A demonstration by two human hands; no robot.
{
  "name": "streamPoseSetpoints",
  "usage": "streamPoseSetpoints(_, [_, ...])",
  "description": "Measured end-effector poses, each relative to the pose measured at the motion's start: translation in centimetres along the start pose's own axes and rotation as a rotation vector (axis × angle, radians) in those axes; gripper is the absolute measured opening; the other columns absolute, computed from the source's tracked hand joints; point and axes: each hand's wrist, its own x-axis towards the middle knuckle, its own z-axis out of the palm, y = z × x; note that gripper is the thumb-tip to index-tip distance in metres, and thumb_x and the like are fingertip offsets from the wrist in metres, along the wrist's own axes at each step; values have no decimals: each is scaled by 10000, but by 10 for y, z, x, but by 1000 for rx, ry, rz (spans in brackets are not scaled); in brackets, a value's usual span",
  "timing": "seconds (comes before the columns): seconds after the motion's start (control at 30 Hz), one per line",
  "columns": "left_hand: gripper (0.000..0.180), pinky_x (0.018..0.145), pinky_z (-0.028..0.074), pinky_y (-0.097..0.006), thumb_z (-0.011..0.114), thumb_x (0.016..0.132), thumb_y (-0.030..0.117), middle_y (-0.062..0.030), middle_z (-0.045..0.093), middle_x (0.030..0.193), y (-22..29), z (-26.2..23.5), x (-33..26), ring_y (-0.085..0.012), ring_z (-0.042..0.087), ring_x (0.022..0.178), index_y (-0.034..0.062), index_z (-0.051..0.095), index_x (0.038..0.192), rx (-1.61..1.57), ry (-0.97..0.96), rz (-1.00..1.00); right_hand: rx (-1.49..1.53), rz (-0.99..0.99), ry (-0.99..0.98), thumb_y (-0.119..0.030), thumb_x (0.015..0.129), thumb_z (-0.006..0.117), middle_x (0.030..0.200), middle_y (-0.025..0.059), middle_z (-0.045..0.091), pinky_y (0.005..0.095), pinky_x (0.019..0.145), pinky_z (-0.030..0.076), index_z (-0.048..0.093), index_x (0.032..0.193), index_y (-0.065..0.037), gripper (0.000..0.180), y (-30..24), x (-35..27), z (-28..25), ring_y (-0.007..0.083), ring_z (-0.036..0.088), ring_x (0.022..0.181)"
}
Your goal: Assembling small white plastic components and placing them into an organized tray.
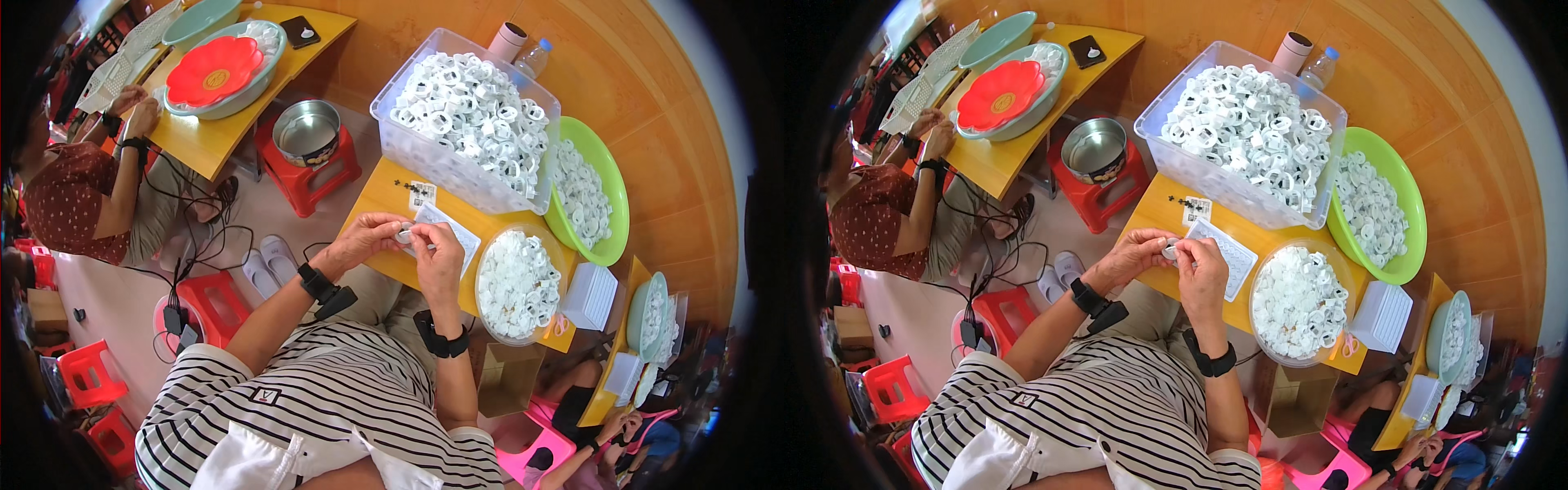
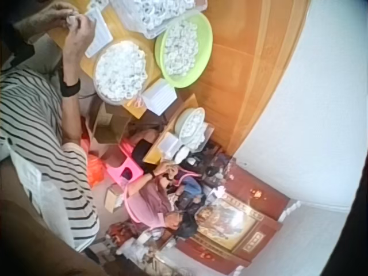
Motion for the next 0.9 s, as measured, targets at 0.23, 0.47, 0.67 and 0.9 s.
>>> streamPoseSetpoints(0.23, [222, 760, 514, -270, 529, 899, 136, -82, 616, 1012, 2, 3, 0, -141, 600, 875, 3, 598, 1063, 82, 5, -24, -109, -41, -44, 8, 760, 605, 768, 99, 544, 315, 575, 446, 599, 843, -7, 84, -2, 2, -3, 237, 562, 654])
streamPoseSetpoints(0.47, [217, 755, 517, -264, 534, 898, 144, -71, 619, 999, 0, 4, 1, -128, 601, 862, 14, 597, 1059, 77, 36, -23, -175, -125, -86, 14, 746, 611, 733, 91, 558, 273, 548, 443, 596, 813, 13, 69, -1, 8, -6, 186, 561, 608])
streamPoseSetpoints(0.67, [186, 742, 516, -258, 552, 887, 129, -58, 621, 977, 0, 1, 2, -123, 601, 847, 18, 603, 1026, 83, 25, -22, -127, -61, -52, 6, 724, 624, 749, 106, 541, 330, 548, 438, 569, 776, -6, 76, 4, 5, -2, 255, 550, 613])
streamPoseSetpoints(0.9, [150, 720, 505, -235, 555, 883, 113, -40, 616, 941, 1, 10, 0, -96, 592, 820, 23, 604, 992, 218, 39, 2, -149, -77, 79, 14, 723, 632, 767, 89, 537, 313, 540, 449, 574, 781, -13, 87, 15, -7, 10, 231, 558, 616])
